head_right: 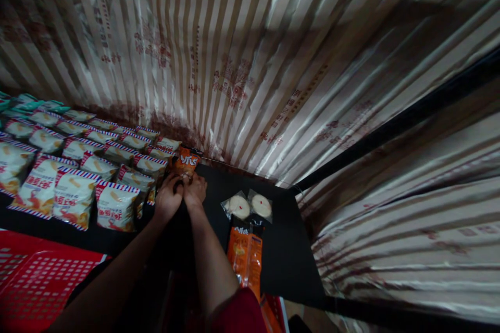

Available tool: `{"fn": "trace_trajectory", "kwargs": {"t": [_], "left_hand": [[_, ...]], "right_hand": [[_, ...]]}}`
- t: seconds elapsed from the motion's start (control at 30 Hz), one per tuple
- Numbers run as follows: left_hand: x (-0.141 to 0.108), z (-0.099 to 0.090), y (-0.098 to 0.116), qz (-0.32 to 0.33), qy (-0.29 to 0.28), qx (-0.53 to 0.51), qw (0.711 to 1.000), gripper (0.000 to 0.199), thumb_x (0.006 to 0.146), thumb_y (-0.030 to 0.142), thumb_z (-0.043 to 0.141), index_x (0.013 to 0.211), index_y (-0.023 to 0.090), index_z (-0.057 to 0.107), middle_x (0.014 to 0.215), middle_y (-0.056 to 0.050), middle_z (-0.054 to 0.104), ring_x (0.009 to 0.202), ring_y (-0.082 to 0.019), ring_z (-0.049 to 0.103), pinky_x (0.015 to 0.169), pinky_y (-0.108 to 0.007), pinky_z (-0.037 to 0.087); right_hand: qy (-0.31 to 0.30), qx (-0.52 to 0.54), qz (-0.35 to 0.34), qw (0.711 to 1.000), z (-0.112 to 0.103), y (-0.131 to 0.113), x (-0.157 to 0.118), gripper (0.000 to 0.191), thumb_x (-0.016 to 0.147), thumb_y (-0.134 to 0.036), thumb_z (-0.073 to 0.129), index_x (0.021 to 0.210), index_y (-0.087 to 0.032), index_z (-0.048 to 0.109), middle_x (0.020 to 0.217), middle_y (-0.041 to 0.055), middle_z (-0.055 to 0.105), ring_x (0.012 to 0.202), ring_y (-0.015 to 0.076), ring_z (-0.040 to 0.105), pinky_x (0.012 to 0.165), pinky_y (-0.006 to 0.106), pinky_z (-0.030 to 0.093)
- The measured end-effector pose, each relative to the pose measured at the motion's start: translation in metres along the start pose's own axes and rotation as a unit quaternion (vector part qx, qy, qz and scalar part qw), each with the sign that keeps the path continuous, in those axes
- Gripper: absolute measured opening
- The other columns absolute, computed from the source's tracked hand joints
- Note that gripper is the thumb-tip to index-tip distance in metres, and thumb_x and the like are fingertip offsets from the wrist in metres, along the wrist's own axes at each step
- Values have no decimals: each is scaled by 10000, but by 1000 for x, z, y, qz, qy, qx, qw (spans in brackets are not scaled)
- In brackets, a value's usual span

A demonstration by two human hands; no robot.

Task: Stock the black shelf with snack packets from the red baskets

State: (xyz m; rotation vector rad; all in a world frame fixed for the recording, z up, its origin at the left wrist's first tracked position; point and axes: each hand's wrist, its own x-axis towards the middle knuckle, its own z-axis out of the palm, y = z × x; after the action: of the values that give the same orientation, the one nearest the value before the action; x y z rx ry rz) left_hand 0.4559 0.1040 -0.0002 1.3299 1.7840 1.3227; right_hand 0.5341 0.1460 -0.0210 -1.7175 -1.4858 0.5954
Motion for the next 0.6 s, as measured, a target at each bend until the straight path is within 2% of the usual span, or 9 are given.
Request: {"fn": "trace_trajectory", "kwargs": {"t": [0.1,0.2,0.27,0.33,0.43,0.5,0.6], "left_hand": [[-1,-1,1,-2,6,-6,1000,311,704,160,535,989,210,649,1236,-78,557,1192,-284,469,1050,-373,320],[-4,-2,1,32,2,13,999,308,714,170,522,995,191,646,1234,-98,550,1191,-285,467,1042,-366,324],[-8,-4,0,59,-7,25,998,305,738,179,495,1007,184,639,1204,-103,566,1174,-274,477,1034,-357,324],[-13,-5,0,69,-28,22,997,299,756,186,473,1005,180,637,1135,-107,601,1118,-269,513,1010,-354,340],[-27,-6,3,47,-74,-28,996,235,742,206,502,917,202,660,998,-86,645,966,-252,574,951,-336,381],[-42,-3,6,34,-116,-65,991,178,723,219,540,844,222,670,928,-62,654,869,-226,589,903,-315,407],[-75,10,13,33,-192,-85,977,164,716,225,561,836,229,672,893,-48,655,762,-192,594,804,-289,444]], "right_hand": [[16,-40,10,999,-9,-5,-9,370,792,-349,534,1111,-178,613,1059,128,619,1048,267,516,925,398,364],[47,-48,-43,997,-27,-11,-30,410,831,-298,469,1205,-145,537,1200,134,562,1141,250,463,965,400,350],[57,-47,-78,994,-46,-14,-48,398,842,-273,447,1205,-132,530,1213,127,558,1150,231,461,981,387,351],[81,-41,-107,990,-71,-15,-70,385,855,-267,432,1206,-137,524,1200,120,566,1141,217,475,986,383,357],[140,-44,-124,981,-115,-8,-104,359,882,-278,399,1200,-165,522,1188,113,571,1140,205,486,992,398,360],[176,-60,-114,976,-146,6,-124,349,883,-295,400,1182,-174,533,1172,114,579,1131,210,494,978,407,374],[220,-94,-65,969,-184,39,-146,369,869,-353,406,1150,-165,552,1157,124,585,1124,229,499,973,436,376]]}}
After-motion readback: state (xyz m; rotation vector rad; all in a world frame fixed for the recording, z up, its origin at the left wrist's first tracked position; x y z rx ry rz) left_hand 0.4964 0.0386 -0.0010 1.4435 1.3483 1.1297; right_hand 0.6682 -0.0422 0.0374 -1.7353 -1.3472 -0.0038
